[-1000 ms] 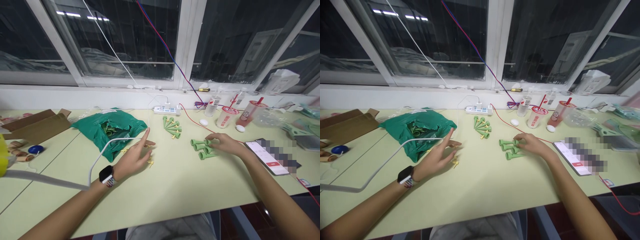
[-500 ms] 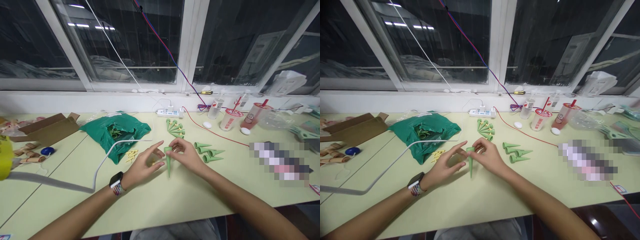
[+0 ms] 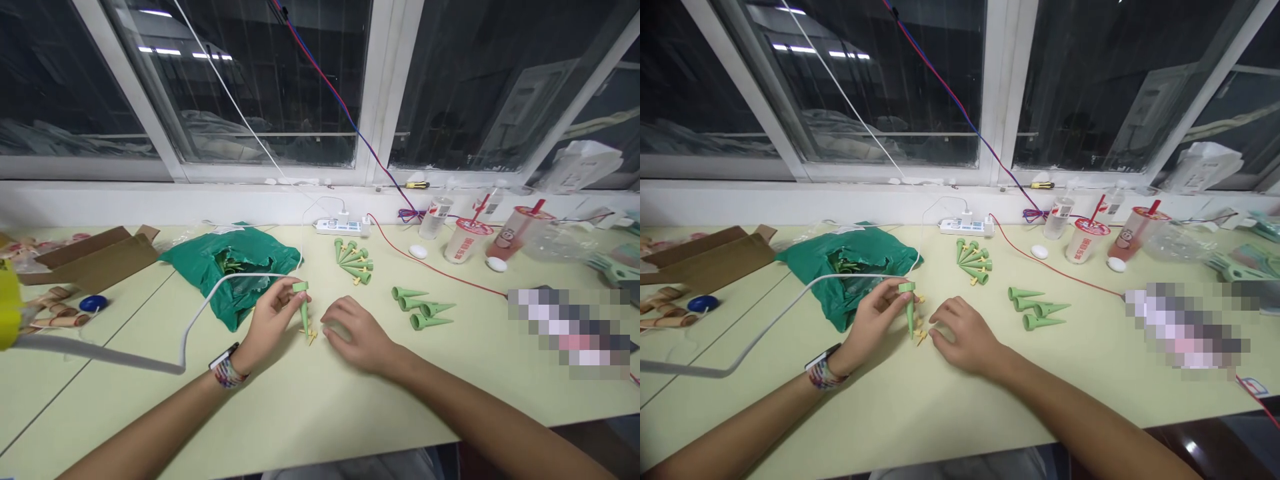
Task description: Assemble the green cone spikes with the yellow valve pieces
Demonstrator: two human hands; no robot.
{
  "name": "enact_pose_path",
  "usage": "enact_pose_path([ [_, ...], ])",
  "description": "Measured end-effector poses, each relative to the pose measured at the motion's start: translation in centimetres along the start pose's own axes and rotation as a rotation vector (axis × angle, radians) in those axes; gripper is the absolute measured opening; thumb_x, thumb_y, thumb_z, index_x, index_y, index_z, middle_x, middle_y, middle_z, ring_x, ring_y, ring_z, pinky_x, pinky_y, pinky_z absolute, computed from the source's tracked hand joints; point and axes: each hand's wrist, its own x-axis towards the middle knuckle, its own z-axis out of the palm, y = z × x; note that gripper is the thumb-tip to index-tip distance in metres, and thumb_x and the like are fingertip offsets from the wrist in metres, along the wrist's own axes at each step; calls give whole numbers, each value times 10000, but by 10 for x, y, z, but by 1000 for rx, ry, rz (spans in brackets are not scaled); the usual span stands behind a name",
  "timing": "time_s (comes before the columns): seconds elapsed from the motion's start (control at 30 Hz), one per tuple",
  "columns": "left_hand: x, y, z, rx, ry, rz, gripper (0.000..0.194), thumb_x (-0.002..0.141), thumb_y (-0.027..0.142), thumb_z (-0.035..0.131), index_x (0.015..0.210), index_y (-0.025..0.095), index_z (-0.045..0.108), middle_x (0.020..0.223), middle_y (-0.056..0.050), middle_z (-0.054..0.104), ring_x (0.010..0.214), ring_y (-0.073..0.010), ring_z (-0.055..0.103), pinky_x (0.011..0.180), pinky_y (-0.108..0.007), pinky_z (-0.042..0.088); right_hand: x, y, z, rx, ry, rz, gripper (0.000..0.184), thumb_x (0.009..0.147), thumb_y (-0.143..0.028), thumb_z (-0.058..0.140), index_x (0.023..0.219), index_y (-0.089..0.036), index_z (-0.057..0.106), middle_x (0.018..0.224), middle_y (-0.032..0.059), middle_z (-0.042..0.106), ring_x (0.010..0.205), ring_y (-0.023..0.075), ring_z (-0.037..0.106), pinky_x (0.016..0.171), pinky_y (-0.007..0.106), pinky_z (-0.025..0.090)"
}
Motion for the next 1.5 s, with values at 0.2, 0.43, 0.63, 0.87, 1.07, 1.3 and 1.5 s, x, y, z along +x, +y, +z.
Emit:
enact_pose_path([
  [0.2, 1, -4, 2, 7, 23, 28, 296, 941, 423, 695, 1117, 186, 693, 1088, -71, 696, 878, -189, 705, 776, -302, 576, -5, -7, 9, -126, -127, -147, 166, 971, -238, 596, 1106, -229, 693, 1020, 93, 616, 950, 245, 566, 850, 395, 507],
  [0.43, 0, -6, 2, -25, -28, 24, 334, 975, 409, 662, 1226, 189, 668, 1061, -68, 685, 851, -179, 702, 797, -304, 556, -3, 3, 13, -151, -113, -133, 123, 957, -156, 571, 976, -223, 673, 988, 77, 619, 949, 226, 570, 837, 360, 501],
  [0.63, 2, -7, 2, -38, -24, 14, 373, 966, 421, 677, 1243, 172, 684, 1059, -73, 690, 827, -171, 682, 788, -307, 534, -1, 10, 16, -217, -58, -42, 75, 924, -141, 603, 896, -207, 628, 968, 68, 636, 916, 223, 560, 826, 361, 481],
  [0.87, -4, 1, 5, -87, -178, -88, 703, 984, 433, 657, 1610, 227, 413, 847, -11, 689, 805, -168, 667, 801, -315, 535, 1, 12, 15, -314, -103, -76, 207, 981, -122, 529, 1091, -224, 671, 950, 63, 633, 917, 227, 534, 833, 359, 452],
  [1.07, -5, -3, 9, -195, -278, -199, 656, 988, 496, 632, 1560, 204, 494, 1066, -101, 748, 807, -179, 714, 811, -355, 600, 5, 18, 14, -372, -81, 12, 161, 856, -92, 567, 954, -207, 621, 898, 57, 620, 867, 230, 513, 797, 360, 434],
  [1.3, -1, -7, 8, -303, -261, -252, 620, 939, 480, 708, 1458, 172, 570, 1207, -172, 736, 884, -235, 768, 881, -444, 633, 7, 27, 7, -369, -61, 126, 181, 754, -110, 588, 890, -218, 537, 862, 47, 620, 841, 233, 511, 758, 363, 407],
  [1.5, 0, -7, 5, -375, -240, -274, 528, 941, 421, 713, 1396, 177, 603, 1231, -177, 734, 931, -269, 778, 901, -479, 622, 9, 24, 2, -329, -41, 183, 190, 736, -114, 582, 815, -232, 456, 809, 33, 589, 802, 220, 499, 683, 339, 362],
])
